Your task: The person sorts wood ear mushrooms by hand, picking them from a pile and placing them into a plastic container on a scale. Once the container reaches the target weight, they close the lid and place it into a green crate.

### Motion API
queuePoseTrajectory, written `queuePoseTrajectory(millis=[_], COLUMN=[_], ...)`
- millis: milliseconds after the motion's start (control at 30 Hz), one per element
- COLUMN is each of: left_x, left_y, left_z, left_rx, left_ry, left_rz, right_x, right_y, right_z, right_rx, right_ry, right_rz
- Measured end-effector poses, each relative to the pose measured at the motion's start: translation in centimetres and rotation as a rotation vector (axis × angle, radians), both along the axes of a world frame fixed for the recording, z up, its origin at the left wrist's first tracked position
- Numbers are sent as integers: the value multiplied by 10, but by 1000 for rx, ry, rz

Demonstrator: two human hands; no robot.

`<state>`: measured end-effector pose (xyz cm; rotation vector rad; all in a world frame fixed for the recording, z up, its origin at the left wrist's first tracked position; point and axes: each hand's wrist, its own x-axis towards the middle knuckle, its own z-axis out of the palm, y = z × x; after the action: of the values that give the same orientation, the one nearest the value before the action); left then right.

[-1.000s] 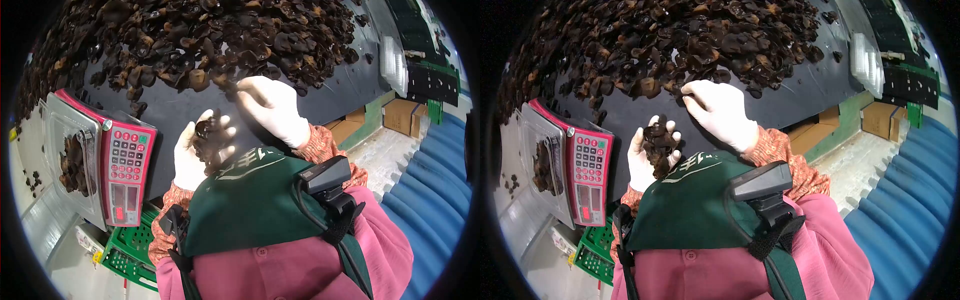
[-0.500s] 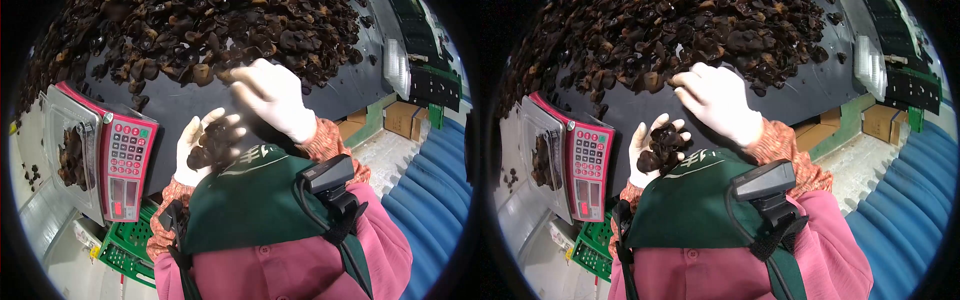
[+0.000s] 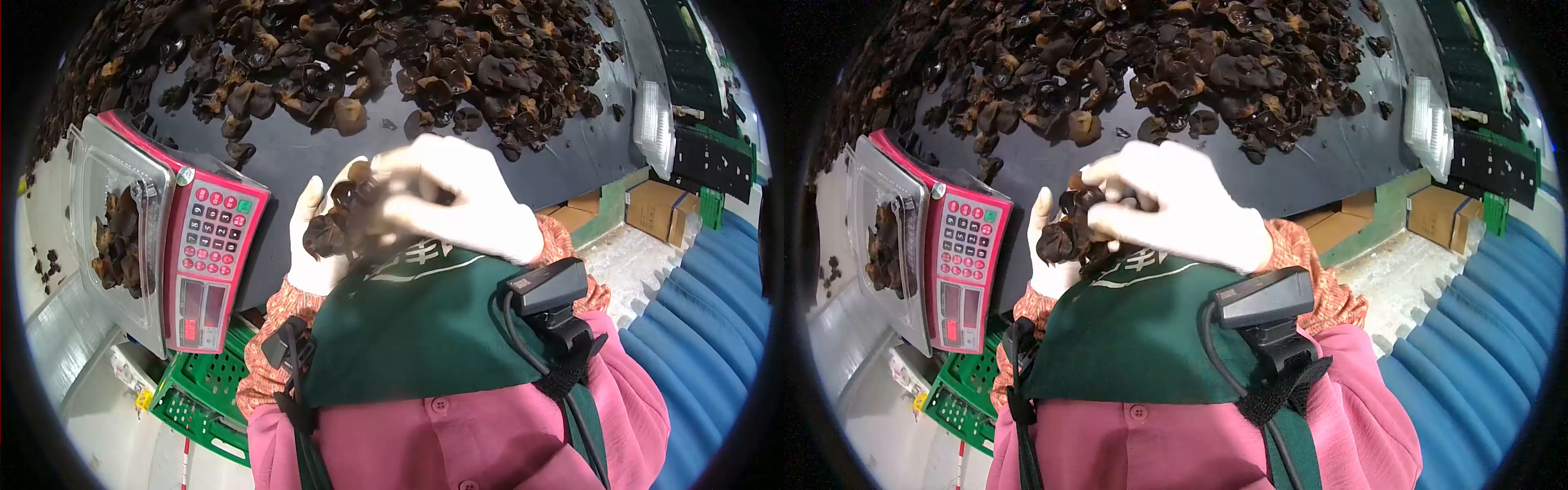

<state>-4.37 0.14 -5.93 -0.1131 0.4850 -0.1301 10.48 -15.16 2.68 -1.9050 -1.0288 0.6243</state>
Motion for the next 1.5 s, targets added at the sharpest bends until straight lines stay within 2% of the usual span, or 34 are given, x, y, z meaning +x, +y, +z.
queuePoseTrajectory(millis=[33,100,133,167,233,267,333,367,433,467,500,567,600,633,667,700,767,800,833,900,933,1000,1100,1167,1233,1300,1333,1367,1400,1433,1500], left_x=[-4,-4,-3,-3,-6,-7,-6,-6,-6,-4,-2,-7,-2,3,5,3,-7,-6,-3,-9,-12,-11,-14,-10,-5,-9,-7,-8,-11,-13,-20], left_y=[6,3,1,1,1,2,2,2,3,3,3,4,4,4,3,4,9,2,7,2,0,-3,-1,-2,-2,-2,-1,-2,1,5,12], left_z=[-9,-9,-5,-4,-2,3,11,12,11,15,16,4,8,14,23,16,-4,0,14,8,1,-5,-26,4,9,2,9,5,6,8,8], left_rx=[-178,-134,-110,-108,-104,-124,11,76,64,72,79,378,283,188,95,114,156,446,367,920,1199,1228,271,757,433,112,192,177,235,292,224], left_ry=[-147,-195,-219,-199,-162,-127,-5,60,42,48,54,27,10,-5,41,-27,-154,41,-85,-81,-70,-103,-89,-185,-100,-57,32,-9,48,106,120], left_rz=[43,21,13,18,39,61,52,49,50,47,40,-76,-52,-27,-15,-45,-98,-60,-57,-83,-97,-105,-2,-37,-142,-184,-220,-154,-147,-141,-37], right_x=[5,17,22,23,25,28,31,30,21,19,7,4,2,-2,-3,-4,-2,-4,-12,-30,-38,-48,-48,-29,-9,7,17,22,29,30,36], right_y=[5,21,29,38,49,51,52,53,46,39,37,28,28,24,24,25,25,31,37,50,55,53,51,44,29,-13,-35,-57,-79,-99,-139], right_z=[-12,-38,-41,-47,-61,-69,-71,-70,-42,-34,-20,-18,-17,-15,-14,-14,-5,4,1,-3,-21,-27,-32,1,6,18,22,28,29,34,33], right_rx=[65,158,75,31,-130,-67,7,49,22,-76,14,-22,-51,-40,-33,-23,9,19,60,83,168,87,169,360,421,236,153,43,-69,-203,-490], right_ry=[-124,-319,-557,-638,-757,-723,-701,-661,-378,-133,325,67,38,-231,-179,-125,-496,-513,-536,-574,-622,-639,-571,-224,-92,-91,-72,-61,-177,-115,-241], right_rz=[-79,-204,-134,-87,31,29,20,-29,-119,-129,-168,118,227,266,261,260,219,282,317,396,362,332,361,339,219,49,0,-78,-108,-200,-181])
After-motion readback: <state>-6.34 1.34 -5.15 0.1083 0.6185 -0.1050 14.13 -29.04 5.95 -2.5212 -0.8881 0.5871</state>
